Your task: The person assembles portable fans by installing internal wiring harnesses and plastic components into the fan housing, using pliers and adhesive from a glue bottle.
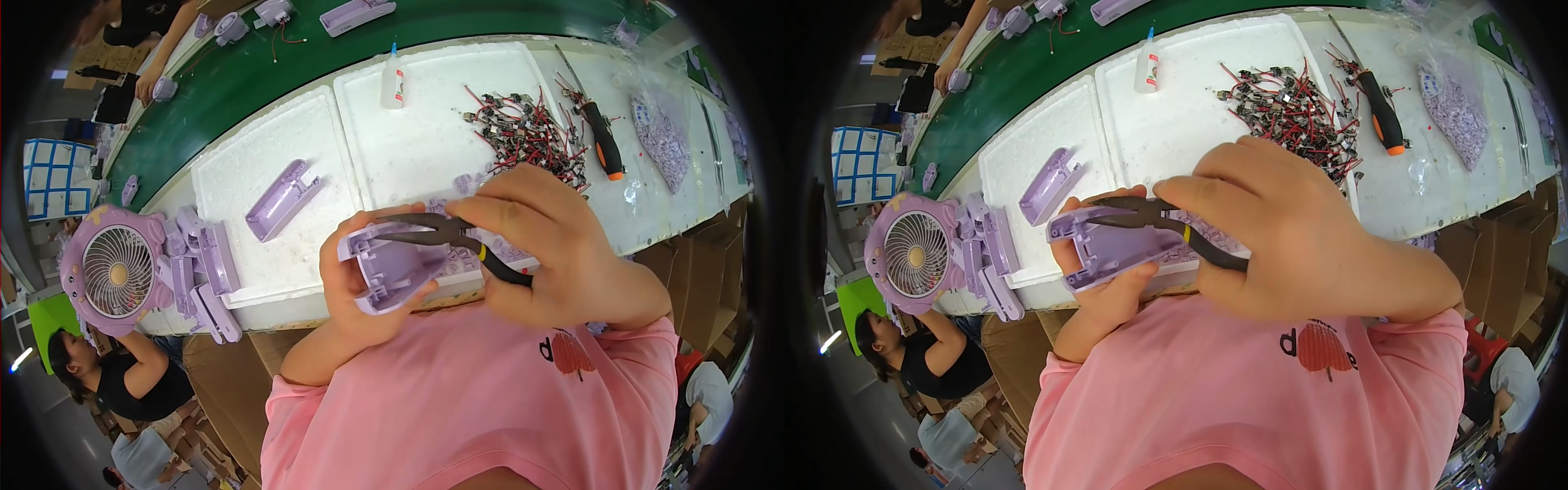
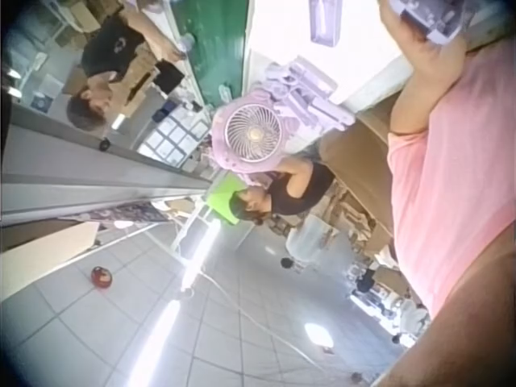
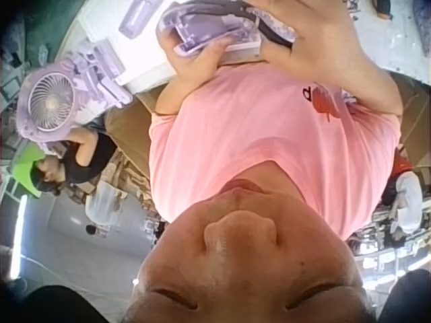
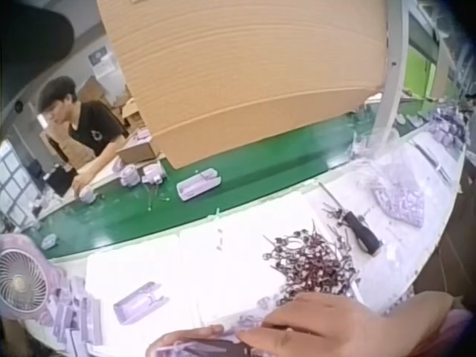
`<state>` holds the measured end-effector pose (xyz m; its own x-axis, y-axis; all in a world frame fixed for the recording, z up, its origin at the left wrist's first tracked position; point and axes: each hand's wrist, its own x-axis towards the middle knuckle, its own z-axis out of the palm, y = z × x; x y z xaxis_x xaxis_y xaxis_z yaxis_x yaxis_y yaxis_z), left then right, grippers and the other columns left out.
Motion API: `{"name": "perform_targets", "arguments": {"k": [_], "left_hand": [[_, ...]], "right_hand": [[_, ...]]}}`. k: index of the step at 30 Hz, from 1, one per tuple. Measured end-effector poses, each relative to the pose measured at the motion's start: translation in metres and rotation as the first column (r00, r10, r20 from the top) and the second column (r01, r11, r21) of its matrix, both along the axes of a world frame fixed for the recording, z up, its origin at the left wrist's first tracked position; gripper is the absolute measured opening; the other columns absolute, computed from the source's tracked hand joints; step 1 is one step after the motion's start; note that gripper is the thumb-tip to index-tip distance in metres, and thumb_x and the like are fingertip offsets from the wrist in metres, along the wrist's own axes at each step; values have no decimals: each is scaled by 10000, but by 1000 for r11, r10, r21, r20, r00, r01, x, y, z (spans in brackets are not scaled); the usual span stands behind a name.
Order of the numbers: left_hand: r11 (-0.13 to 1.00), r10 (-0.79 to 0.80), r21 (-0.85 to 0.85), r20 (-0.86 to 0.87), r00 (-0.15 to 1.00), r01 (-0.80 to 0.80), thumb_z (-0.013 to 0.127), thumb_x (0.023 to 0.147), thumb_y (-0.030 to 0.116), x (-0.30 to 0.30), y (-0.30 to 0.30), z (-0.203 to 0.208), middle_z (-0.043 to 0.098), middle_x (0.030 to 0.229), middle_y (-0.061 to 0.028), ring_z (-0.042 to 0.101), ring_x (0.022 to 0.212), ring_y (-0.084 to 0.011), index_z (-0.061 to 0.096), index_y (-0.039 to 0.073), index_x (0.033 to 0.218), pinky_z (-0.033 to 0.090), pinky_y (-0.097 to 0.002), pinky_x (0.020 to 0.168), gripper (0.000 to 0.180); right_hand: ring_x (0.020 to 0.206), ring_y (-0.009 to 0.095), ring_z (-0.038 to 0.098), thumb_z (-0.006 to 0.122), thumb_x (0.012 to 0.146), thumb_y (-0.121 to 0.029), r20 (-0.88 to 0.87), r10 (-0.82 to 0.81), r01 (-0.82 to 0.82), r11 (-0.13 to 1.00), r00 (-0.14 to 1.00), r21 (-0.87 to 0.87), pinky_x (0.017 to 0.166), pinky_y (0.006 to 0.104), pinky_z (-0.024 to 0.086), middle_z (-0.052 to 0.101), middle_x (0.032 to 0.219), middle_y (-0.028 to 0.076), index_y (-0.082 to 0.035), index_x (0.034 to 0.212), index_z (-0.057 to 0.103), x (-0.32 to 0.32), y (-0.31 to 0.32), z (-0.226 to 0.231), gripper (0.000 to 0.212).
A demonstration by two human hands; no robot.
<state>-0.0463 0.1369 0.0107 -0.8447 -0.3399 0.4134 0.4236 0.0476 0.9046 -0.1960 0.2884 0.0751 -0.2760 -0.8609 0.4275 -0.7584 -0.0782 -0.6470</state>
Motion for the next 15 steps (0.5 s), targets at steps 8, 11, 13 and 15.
{"name": "perform_targets", "arguments": {"k": [8,11,13,15], "left_hand": [[994,-107,-39,-43,993,105,746,671,-63,3,-9,0,479,1207,-242,542,1107,-341,254,72,1361,509,-408,851,859],[989,-147,-22,30,989,148,746,667,-65,4,-10,2,473,1203,-247,547,1093,-338,246,69,1366,511,-399,845,869],[990,-142,-14,45,989,143,746,665,-65,6,-9,1,472,1200,-249,551,1083,-336,249,71,1364,509,-394,845,869],[991,-136,-7,61,989,136,746,663,-66,7,-9,2,472,1196,-251,554,1072,-334,252,72,1363,507,-388,845,868]], "right_hand": [[685,264,495,612,473,-56,-174,9,-28,993,985,-111,595,354,382,542,893,146,18,1049,601,-7,1,4,580],[676,258,502,612,458,-73,-217,10,-40,990,976,-132,579,350,380,546,875,140,14,1037,606,-7,0,4,586],[666,257,504,609,455,-79,-238,7,-44,988,971,-149,569,349,378,549,863,137,12,1030,610,-9,-1,4,582],[648,254,507,603,456,-84,-277,6,-50,987,961,-152,549,349,375,553,846,129,1,1020,617,-11,0,4,571]]}}
